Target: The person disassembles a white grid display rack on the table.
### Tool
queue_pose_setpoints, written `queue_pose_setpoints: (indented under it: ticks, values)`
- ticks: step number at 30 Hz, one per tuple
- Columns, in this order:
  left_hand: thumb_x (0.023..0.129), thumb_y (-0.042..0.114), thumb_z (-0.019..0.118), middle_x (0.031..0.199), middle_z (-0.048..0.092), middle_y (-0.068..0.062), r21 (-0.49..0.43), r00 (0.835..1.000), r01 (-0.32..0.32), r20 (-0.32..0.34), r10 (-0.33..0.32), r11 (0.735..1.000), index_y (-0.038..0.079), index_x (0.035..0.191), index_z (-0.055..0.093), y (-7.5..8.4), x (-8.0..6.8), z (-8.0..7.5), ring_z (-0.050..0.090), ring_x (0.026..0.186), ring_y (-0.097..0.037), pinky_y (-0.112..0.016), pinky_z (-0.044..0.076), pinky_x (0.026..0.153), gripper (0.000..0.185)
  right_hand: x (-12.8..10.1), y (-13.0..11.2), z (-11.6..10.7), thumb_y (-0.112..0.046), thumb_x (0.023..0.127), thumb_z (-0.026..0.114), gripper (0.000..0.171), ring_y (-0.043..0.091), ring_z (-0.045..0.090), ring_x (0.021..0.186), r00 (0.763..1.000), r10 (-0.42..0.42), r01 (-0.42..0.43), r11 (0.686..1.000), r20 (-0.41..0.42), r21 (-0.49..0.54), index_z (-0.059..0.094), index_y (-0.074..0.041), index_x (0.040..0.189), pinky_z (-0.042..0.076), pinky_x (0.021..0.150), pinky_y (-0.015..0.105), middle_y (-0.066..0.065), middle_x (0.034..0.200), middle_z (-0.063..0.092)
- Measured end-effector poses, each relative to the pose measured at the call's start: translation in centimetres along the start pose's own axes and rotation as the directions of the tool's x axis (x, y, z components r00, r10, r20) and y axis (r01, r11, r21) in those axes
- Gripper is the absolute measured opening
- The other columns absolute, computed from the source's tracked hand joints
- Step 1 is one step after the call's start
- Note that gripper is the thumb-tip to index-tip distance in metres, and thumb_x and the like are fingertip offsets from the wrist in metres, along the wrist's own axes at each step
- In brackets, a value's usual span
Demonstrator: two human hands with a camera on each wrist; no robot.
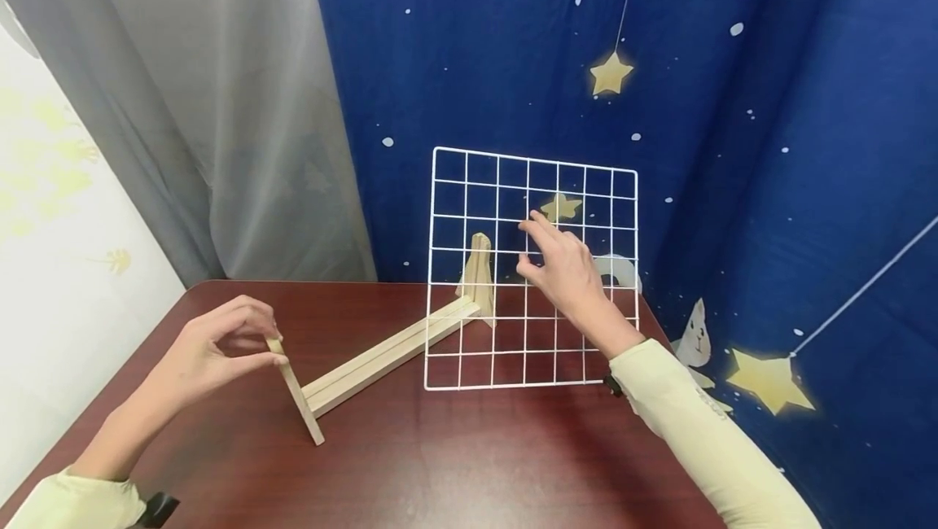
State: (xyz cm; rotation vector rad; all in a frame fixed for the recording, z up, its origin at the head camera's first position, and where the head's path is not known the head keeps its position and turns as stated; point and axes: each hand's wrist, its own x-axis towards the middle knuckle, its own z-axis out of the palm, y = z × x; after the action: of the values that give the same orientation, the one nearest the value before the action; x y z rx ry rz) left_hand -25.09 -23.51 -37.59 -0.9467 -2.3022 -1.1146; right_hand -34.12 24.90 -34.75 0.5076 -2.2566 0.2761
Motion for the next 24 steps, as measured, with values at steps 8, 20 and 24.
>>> queue_pose_setpoints:
  ticks: [8,20,24]
  values:
    - [0.066,0.02,0.088,0.1,0.057,0.011,0.058,0.997,0.023,0.068,-0.027,0.998,0.029,0.094,0.063,-0.2,-0.6,-0.2,0.067,0.077,-0.003,-0.02,0.058,0.067,0.038,-1.2,0.2,0.8,-0.021,0.078,0.067,0.044,0.029,0.061,0.068,0.996,0.003,-0.001,1.0,0.086,-0.016,0.06,-0.02,0.121,0.053,0.059,0.044,0.004,0.137,0.059]
    - [0.068,0.041,0.085,0.091,0.05,0.024,0.279,0.982,0.043,0.163,-0.091,0.959,0.038,0.091,0.057,3.4,-1.4,-0.6,0.058,0.075,0.007,-0.009,0.051,0.065,0.036,-2.0,0.2,1.3,-0.021,0.078,0.067,0.042,0.029,0.064,0.07,0.987,0.06,-0.06,0.998,0.148,-0.004,0.06,-0.02,0.119,0.052,0.057,0.044,0.002,0.137,0.059]
    - [0.068,0.042,0.084,0.091,0.049,0.025,0.306,0.982,0.006,0.178,-0.063,0.952,0.038,0.09,0.057,4.6,-1.6,-0.3,0.056,0.073,0.01,-0.004,0.048,0.063,0.036,-2.4,0.4,1.8,-0.021,0.077,0.067,0.043,0.025,0.062,0.064,0.984,0.081,-0.079,0.997,0.161,-0.015,0.059,-0.021,0.12,0.05,0.052,0.042,0.0,0.135,0.06]
